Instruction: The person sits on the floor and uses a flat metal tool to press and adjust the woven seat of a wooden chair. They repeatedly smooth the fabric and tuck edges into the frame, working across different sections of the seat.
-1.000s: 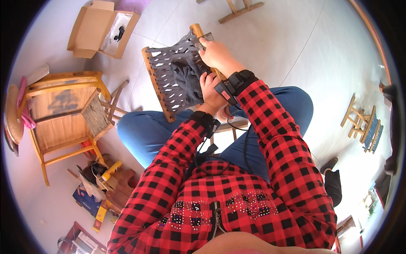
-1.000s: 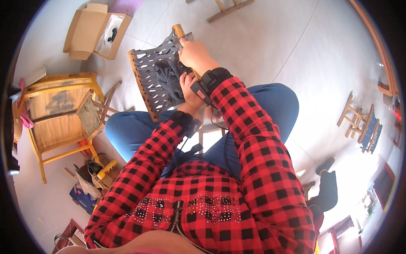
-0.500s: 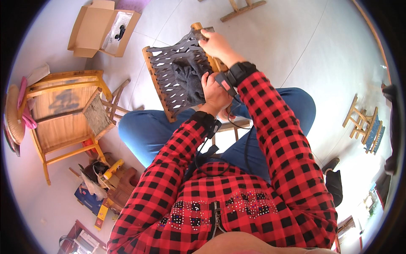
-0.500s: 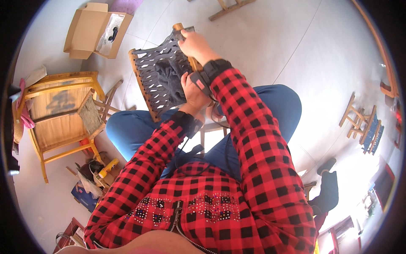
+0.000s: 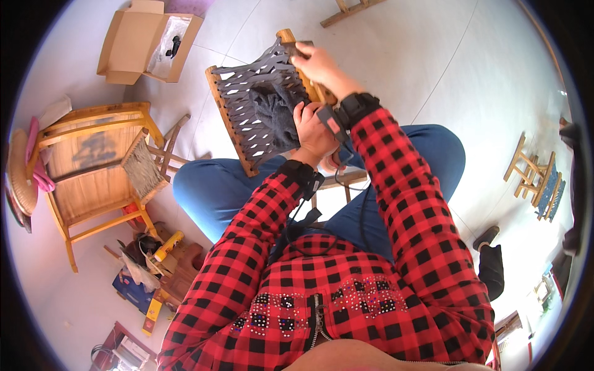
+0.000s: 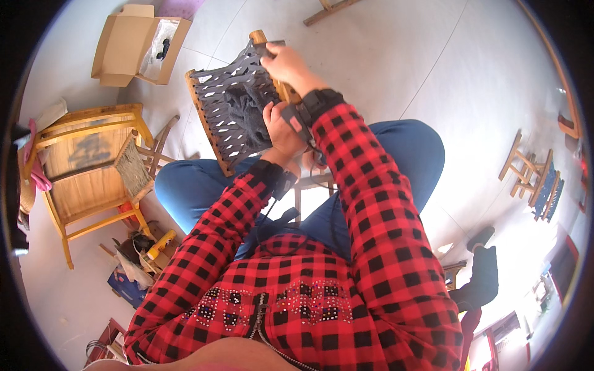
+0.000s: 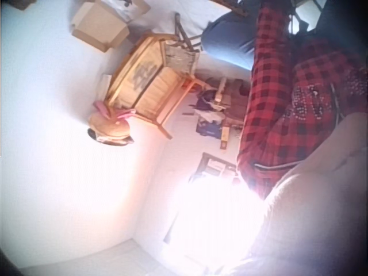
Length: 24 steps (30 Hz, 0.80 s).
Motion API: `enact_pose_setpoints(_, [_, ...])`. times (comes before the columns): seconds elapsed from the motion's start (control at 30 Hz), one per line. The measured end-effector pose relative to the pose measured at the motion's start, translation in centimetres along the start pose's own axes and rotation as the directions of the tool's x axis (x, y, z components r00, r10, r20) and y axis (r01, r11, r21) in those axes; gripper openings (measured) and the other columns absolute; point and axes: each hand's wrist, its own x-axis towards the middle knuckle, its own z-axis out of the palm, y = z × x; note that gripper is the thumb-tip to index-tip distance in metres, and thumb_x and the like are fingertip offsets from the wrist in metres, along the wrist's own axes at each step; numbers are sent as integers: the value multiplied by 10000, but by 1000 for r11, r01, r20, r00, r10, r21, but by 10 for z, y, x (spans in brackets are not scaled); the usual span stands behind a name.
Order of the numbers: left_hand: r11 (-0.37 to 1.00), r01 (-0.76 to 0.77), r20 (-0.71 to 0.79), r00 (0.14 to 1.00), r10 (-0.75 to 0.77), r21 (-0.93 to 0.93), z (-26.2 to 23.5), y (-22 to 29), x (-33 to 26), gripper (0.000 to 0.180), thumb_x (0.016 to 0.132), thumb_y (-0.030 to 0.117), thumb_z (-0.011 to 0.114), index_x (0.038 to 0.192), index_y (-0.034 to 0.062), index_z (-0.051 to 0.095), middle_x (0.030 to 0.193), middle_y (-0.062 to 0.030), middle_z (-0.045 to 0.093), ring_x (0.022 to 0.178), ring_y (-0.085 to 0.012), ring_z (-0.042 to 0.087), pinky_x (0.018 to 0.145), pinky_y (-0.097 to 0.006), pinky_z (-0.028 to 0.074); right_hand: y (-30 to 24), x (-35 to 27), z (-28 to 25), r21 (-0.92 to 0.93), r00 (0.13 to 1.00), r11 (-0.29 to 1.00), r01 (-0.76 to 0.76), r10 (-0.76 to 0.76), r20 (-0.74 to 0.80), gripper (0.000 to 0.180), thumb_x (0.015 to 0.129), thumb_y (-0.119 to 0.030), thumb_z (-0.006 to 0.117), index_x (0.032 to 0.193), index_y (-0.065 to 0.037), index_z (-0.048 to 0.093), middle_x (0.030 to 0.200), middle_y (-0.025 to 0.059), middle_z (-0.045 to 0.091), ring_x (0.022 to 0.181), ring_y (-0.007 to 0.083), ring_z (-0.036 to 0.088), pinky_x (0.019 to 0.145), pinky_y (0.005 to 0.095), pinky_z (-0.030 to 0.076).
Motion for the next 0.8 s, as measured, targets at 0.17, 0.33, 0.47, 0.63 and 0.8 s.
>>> enact_pose_setpoints(0.17, [1000,-23,-41,999,24,12,3,-2,1,260,622,231,636,863,136,655,946,-29,583,1001,-284,499,963,-507,302,3,7,-7,21,1000,1000,-6,6,1,531,855,-365,586,1328,-137,503,898,153,682,679,239,653,716,339,509])
enact_pose_setpoints(0.33, [1000,7,1,1000,-7,-26,3,-1,-3,279,613,240,648,876,148,663,947,-16,582,1018,-271,498,964,-512,298,15,-14,-9,59,989,988,-145,144,27,527,844,-329,576,1317,-106,513,912,167,684,740,266,673,787,335,504])
enact_pose_setpoints(0.47, [999,-40,-63,997,41,17,5,-1,-2,266,599,252,659,846,154,657,911,-10,567,1017,-256,499,962,-512,297,3,0,-12,-61,996,997,-56,52,-74,527,843,-327,568,1307,-83,516,1024,172,668,921,295,651,824,355,495])
enact_pose_setpoints(0.63, [999,-34,-32,999,35,24,3,-1,1,282,593,262,661,856,160,658,910,-11,567,1016,-259,498,963,-507,296,8,-7,-11,-184,999,982,-43,41,-16,526,869,-359,531,1324,-98,495,1213,182,579,1096,335,565,944,383,444])
enact_pose_setpoints(0.8, [1000,-5,-4,1000,5,-15,0,1,-1,248,607,220,644,840,137,655,890,5,560,1011,-238,497,970,-500,295,6,-5,-7,-153,1000,988,-10,8,-15,523,880,-371,510,1332,-110,488,1237,180,563,1109,342,554,943,394,443])
